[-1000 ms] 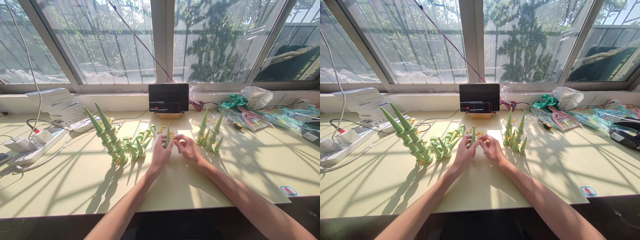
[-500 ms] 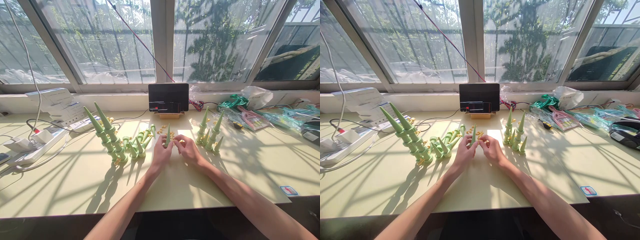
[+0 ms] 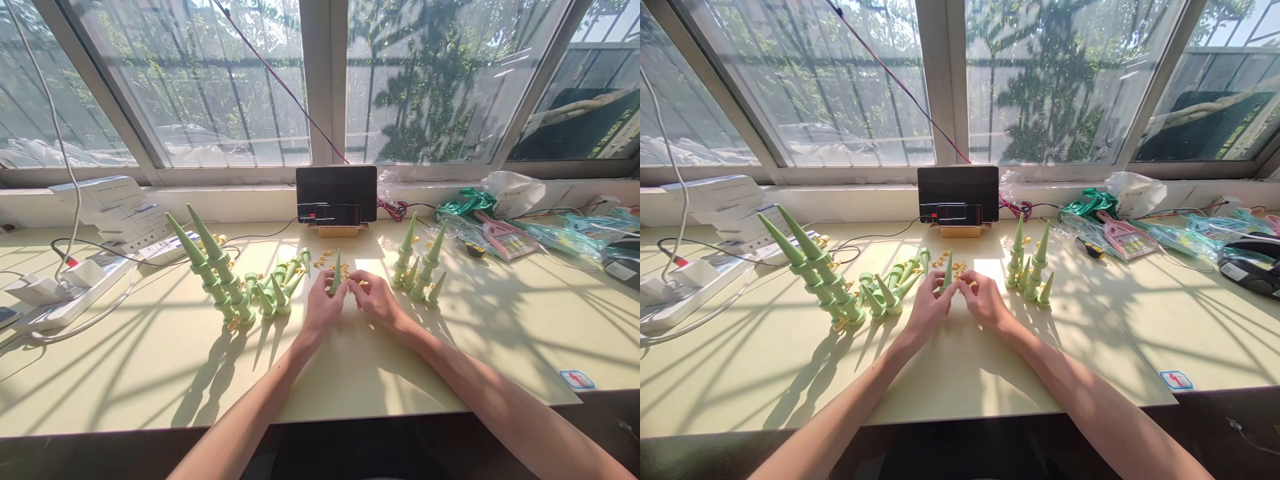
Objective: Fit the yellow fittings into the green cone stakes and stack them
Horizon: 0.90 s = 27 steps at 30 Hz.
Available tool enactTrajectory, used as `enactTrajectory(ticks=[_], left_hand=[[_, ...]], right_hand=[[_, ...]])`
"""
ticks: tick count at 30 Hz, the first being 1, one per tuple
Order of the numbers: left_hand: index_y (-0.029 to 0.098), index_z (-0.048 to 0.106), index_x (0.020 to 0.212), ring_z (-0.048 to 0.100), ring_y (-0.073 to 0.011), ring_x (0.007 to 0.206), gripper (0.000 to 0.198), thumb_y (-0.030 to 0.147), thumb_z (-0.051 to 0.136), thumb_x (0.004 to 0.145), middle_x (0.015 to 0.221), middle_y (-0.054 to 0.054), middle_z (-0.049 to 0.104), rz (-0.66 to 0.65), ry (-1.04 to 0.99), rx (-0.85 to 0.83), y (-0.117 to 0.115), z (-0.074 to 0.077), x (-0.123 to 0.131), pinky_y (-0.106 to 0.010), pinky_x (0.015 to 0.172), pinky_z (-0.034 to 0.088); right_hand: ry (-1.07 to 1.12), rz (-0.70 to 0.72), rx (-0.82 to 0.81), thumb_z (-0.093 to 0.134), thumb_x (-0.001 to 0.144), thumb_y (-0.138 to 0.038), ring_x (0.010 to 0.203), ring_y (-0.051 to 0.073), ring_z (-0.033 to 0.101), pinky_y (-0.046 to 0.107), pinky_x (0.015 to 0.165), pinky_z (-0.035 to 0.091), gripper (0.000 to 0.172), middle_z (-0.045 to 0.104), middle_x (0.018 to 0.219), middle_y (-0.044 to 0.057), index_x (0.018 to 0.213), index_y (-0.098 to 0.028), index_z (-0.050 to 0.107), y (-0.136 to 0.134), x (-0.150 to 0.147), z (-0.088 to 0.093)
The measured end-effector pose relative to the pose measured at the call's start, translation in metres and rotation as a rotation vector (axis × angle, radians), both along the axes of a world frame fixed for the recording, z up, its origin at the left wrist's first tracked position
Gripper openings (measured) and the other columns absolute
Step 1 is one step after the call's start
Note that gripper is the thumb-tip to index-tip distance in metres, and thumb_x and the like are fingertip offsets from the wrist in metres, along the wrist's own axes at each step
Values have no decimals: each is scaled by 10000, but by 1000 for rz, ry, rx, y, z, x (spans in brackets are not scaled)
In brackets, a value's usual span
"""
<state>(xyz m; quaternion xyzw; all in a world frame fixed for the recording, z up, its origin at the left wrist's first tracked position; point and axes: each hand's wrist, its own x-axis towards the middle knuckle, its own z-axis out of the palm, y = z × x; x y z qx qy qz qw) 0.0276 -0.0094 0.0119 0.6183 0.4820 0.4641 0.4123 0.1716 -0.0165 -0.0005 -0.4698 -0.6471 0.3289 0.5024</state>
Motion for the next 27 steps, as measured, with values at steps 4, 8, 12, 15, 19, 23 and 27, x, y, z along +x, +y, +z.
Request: enactTrajectory(ticks=[4, 8, 12, 15, 19, 23, 27], left_hand=[[206, 596, 1020, 634, -141, 664, 235, 356, 624, 841, 965, -64, 683, -32, 10, -41, -2, 3, 0, -279, 621, 494], [205, 577, 1031, 619, -128, 639, 229, 342, 608, 850, 969, -57, 672, -42, 29, -76, -4, 6, 1, -261, 585, 470], [203, 567, 1028, 604, -117, 623, 221, 344, 591, 859, 955, -49, 662, -44, 37, -73, -4, 6, 1, -245, 560, 452], [202, 564, 1025, 593, -113, 610, 223, 346, 590, 857, 932, -43, 658, -49, 39, -68, -4, 6, 1, -238, 546, 442], [202, 567, 1026, 589, -111, 598, 232, 352, 595, 852, 924, -46, 659, -48, 45, -74, -4, 5, 1, -231, 526, 432], [202, 582, 1030, 589, -115, 583, 253, 373, 604, 845, 909, -52, 666, -48, 46, -64, -3, 4, 1, -232, 510, 433], [200, 589, 1025, 589, -116, 579, 260, 387, 607, 846, 910, -56, 673, -49, 48, -43, -2, 3, 1, -244, 528, 453]], right_hand=[[-9, 6, 1, 534, 916, -404, 557, 119, 539, 264, 533, 420, 253, 644, 839, 36, 867, -173, 624, 1, 1, -1], [-21, 5, 2, 531, 914, -402, 564, 123, 547, 258, 524, 421, 259, 638, 818, 37, 854, -169, 626, 2, 1, -2], [-11, 5, -1, 530, 912, -403, 561, 122, 548, 255, 522, 427, 262, 637, 810, 39, 850, -166, 624, 3, 1, -2], [-2, 5, -3, 535, 910, -409, 549, 119, 545, 255, 525, 434, 268, 628, 791, 33, 846, -165, 624, 2, 1, -1], [5, 6, -22, 530, 917, -423, 513, 114, 529, 255, 513, 436, 279, 594, 723, 12, 837, -169, 613, 0, 1, 1], [14, 28, -40, 510, 932, -455, 474, 115, 509, 254, 498, 435, 305, 554, 637, -14, 832, -179, 592, -2, 1, 2], [29, 46, -24, 495, 945, -483, 463, 114, 503, 247, 488, 425, 339, 540, 599, -23, 789, -189, 558, -2, 1, 1]])
